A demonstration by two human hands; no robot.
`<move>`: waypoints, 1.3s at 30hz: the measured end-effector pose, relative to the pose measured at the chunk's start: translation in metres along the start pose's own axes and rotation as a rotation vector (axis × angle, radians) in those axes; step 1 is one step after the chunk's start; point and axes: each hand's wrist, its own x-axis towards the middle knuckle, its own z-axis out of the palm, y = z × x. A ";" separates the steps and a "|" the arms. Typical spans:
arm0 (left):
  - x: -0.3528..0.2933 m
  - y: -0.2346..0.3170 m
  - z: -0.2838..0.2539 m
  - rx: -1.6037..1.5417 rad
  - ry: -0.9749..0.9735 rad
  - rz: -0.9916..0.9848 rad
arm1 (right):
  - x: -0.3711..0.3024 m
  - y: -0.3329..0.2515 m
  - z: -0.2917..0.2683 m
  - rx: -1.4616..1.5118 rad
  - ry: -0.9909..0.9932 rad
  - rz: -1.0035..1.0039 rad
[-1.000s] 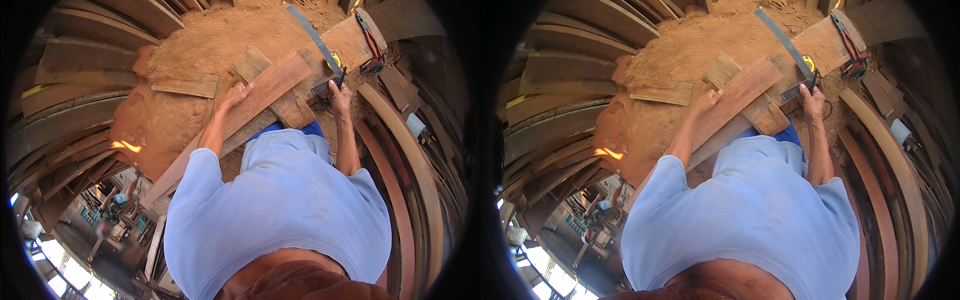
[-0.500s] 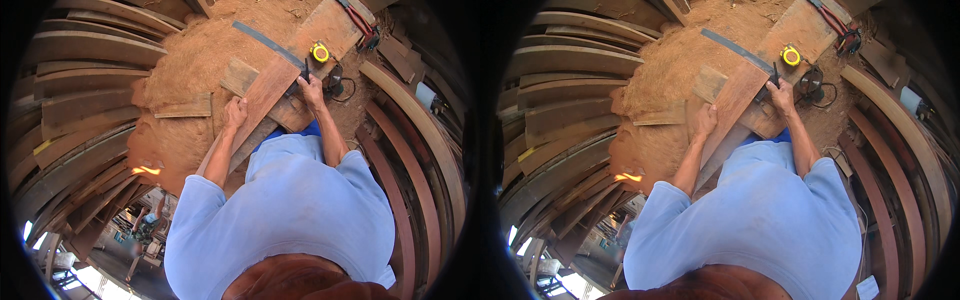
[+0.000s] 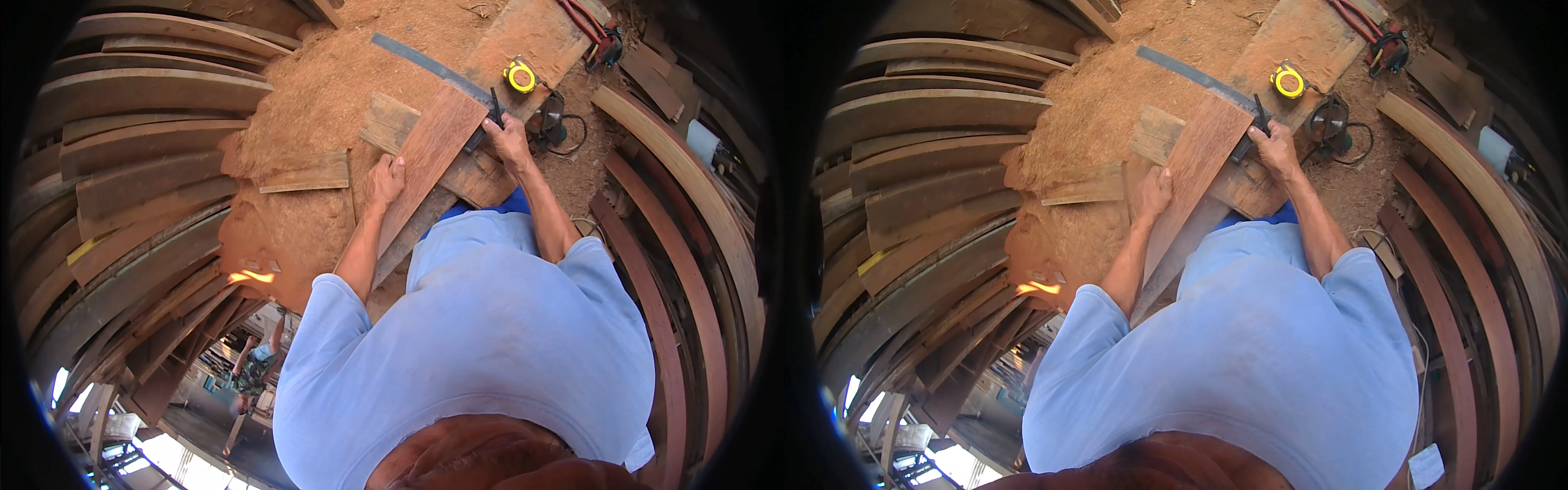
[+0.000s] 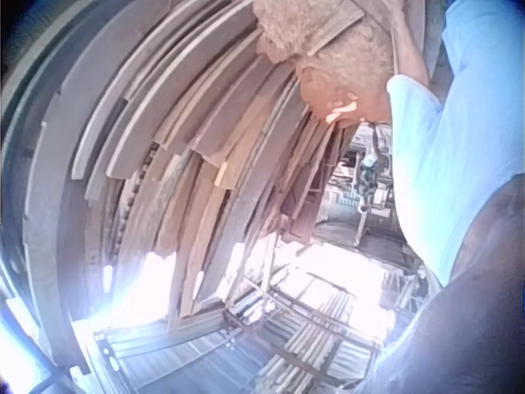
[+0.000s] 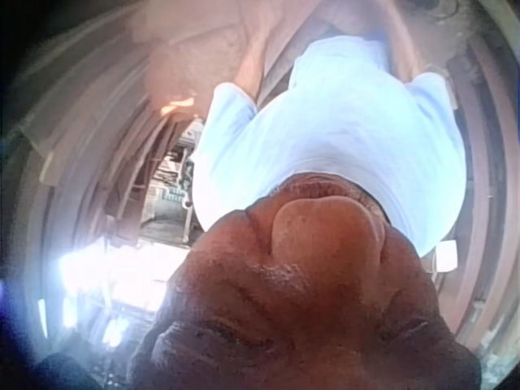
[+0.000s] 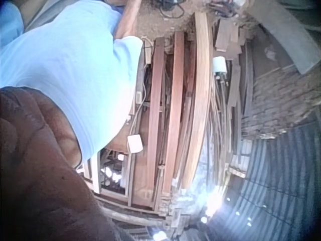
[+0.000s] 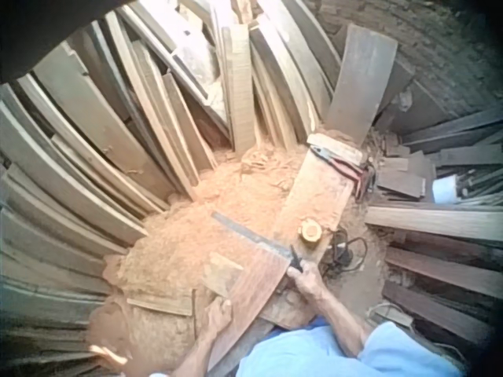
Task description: The person measures a curved wooden plank with a tape measure, marks it with a pencil using a square, and cuts it with a circular saw. The person repeats this process for multiple pieces of wood.
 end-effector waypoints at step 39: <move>0.018 0.137 0.050 0.077 0.321 0.596 | -0.054 -0.014 0.007 0.367 -0.081 0.054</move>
